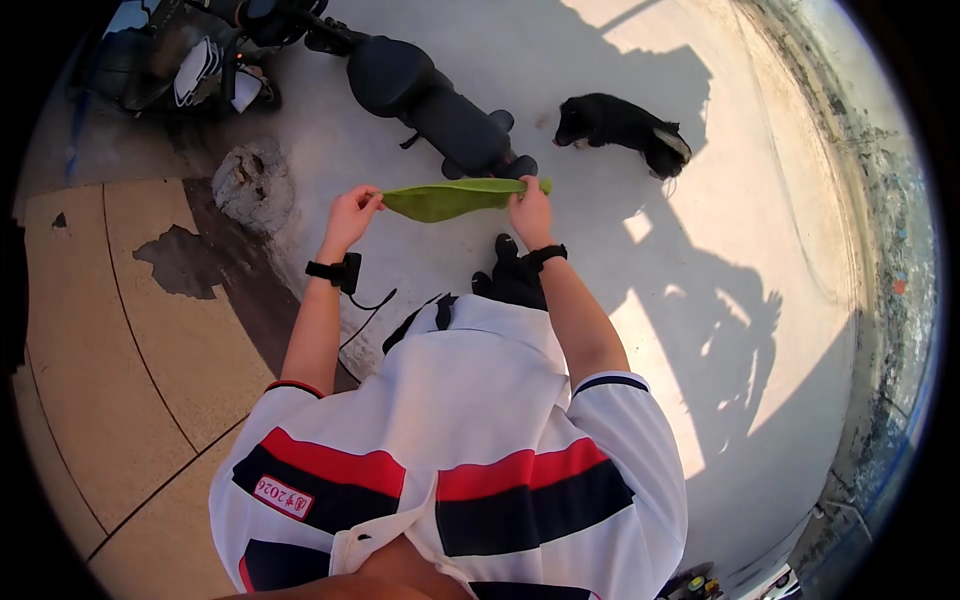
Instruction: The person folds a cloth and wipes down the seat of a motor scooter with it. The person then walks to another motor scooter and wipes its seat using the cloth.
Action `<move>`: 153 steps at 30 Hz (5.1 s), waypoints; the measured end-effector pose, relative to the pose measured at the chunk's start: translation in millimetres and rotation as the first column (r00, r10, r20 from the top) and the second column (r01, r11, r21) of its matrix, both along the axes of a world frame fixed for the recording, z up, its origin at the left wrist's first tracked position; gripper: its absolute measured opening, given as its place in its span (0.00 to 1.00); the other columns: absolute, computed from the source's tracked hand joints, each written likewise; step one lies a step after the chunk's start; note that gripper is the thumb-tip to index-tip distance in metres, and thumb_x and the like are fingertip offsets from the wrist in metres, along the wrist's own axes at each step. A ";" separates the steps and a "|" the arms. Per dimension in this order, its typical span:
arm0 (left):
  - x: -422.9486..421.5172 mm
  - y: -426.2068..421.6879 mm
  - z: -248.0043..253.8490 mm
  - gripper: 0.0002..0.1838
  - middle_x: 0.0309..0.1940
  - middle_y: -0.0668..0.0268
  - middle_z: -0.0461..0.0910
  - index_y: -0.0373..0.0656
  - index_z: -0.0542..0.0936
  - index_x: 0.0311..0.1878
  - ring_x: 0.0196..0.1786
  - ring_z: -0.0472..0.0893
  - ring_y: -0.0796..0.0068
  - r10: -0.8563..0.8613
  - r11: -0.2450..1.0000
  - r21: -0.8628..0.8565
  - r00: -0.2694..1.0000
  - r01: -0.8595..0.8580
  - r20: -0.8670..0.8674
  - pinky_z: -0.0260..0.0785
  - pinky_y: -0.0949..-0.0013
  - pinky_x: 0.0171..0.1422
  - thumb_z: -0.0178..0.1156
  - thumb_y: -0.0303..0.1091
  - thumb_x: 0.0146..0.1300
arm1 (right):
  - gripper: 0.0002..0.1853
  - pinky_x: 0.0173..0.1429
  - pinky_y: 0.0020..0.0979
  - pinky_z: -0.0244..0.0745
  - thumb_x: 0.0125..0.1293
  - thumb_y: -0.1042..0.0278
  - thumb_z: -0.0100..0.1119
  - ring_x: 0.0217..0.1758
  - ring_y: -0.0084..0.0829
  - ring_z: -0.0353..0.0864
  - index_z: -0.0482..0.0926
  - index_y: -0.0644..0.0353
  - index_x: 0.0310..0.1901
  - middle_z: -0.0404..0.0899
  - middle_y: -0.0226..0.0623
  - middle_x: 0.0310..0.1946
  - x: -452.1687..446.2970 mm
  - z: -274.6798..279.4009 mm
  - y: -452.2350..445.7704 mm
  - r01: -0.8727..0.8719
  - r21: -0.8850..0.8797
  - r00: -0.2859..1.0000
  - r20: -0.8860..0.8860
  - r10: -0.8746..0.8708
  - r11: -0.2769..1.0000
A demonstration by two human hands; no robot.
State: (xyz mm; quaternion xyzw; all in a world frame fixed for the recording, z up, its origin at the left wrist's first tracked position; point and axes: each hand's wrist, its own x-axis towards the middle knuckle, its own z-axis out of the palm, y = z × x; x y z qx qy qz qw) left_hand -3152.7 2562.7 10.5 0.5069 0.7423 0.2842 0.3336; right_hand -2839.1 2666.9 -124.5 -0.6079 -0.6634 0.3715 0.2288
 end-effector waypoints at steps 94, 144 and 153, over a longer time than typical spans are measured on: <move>-703.1 224.2 57.0 0.30 0.57 0.50 0.79 0.46 0.65 0.71 0.61 0.80 0.53 -0.014 0.899 0.433 0.995 0.057 -0.100 0.74 0.59 0.56 0.60 0.27 0.66 | 0.34 0.60 0.47 0.73 0.66 0.64 0.64 0.57 0.58 0.76 0.61 0.53 0.71 0.79 0.57 0.52 -781.0 117.0 218.3 -0.301 0.420 0.930 -0.070 0.362 0.856; -680.7 352.6 20.1 0.49 0.67 0.48 0.69 0.51 0.56 0.78 0.70 0.67 0.44 -0.820 0.438 0.227 0.490 0.870 -0.296 0.63 0.55 0.73 0.72 0.33 0.55 | 0.35 0.50 0.48 0.78 0.66 0.56 0.64 0.48 0.59 0.81 0.61 0.69 0.65 0.78 0.62 0.47 -822.0 103.4 150.2 0.239 0.234 0.967 0.028 -0.252 0.942; -666.5 368.7 32.5 0.50 0.71 0.51 0.66 0.50 0.63 0.74 0.69 0.71 0.49 -0.797 0.563 0.106 0.573 0.819 -0.193 0.66 0.58 0.71 0.78 0.38 0.46 | 0.33 0.49 0.48 0.78 0.67 0.55 0.63 0.48 0.57 0.81 0.63 0.65 0.65 0.78 0.58 0.48 -817.5 89.6 148.2 0.243 0.242 0.970 -0.067 -0.233 0.939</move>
